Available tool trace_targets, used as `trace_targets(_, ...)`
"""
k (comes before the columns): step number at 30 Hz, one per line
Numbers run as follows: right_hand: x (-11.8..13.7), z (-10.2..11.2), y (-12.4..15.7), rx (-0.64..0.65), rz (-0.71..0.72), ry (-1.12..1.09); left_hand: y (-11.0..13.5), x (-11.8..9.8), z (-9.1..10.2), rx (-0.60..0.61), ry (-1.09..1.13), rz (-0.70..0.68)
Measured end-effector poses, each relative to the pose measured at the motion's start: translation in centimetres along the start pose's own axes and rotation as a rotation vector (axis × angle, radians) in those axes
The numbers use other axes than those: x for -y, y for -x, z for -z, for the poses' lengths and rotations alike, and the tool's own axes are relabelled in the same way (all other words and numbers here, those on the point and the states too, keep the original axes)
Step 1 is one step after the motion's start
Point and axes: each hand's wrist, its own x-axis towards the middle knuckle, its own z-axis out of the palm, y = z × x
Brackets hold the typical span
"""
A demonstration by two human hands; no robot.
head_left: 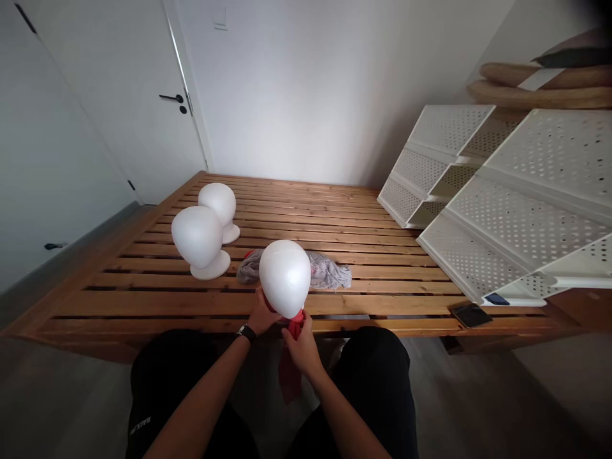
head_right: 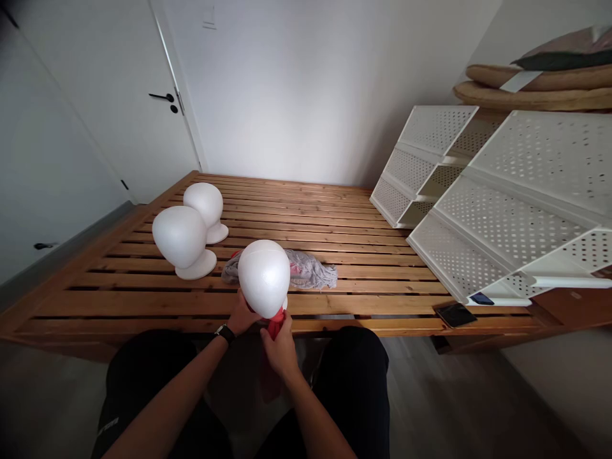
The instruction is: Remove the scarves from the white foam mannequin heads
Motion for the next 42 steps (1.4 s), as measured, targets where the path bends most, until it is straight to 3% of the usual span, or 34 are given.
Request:
trace_targets(5,0.3,1.8,-0.3,-0.025,0.121,0.088,0.8,-0.3,1.4,-0.008,-0.119,-0.117)
trace_targets(9,0.5,3.2,-1.6,-0.049,0.256,0.146,3.9,-1.6,1.4,-0.143,-0.238,-0.173)
trace_targets(15,0.5,2.8,-2.1,-0.030,0.323,0.115,7.4,-4.3,-1.9,0.064,-0.127,-0.026)
trace_targets(21,1.0,2.6,-1.9,-0.006,0.375,0.091,7.6,-4.9,-4.7,-0.121,0.033,0.243)
trace_targets(24,0.7,2.5,-2.4,0.046,0.271,-0.059,7.0,-4.5,-5.7,-0.221,0.077,0.337)
trace_targets(27,0.1,1.8,-3.6,0.019,0.096,-0.181,6.2,-3.9,-6.5,-0.217,0.112,0.406)
trace_targets(31,-0.8,1.1,-5.5,-0.059,-0.060,-0.172,5.8,-2.7,-6.8,-0.214,0.167,0.423)
trace_targets(38,-1.0,1.6,-6.9,-0.003,-0.137,-0.189,6.2,-2.0,-5.8,-0.158,0.164,0.406)
trace_targets(42,-1.0,2.1,-7.5,-0.075,-0.213,-0.295,5.4,-2.0,-4.6,-0.241,0.266,0.412)
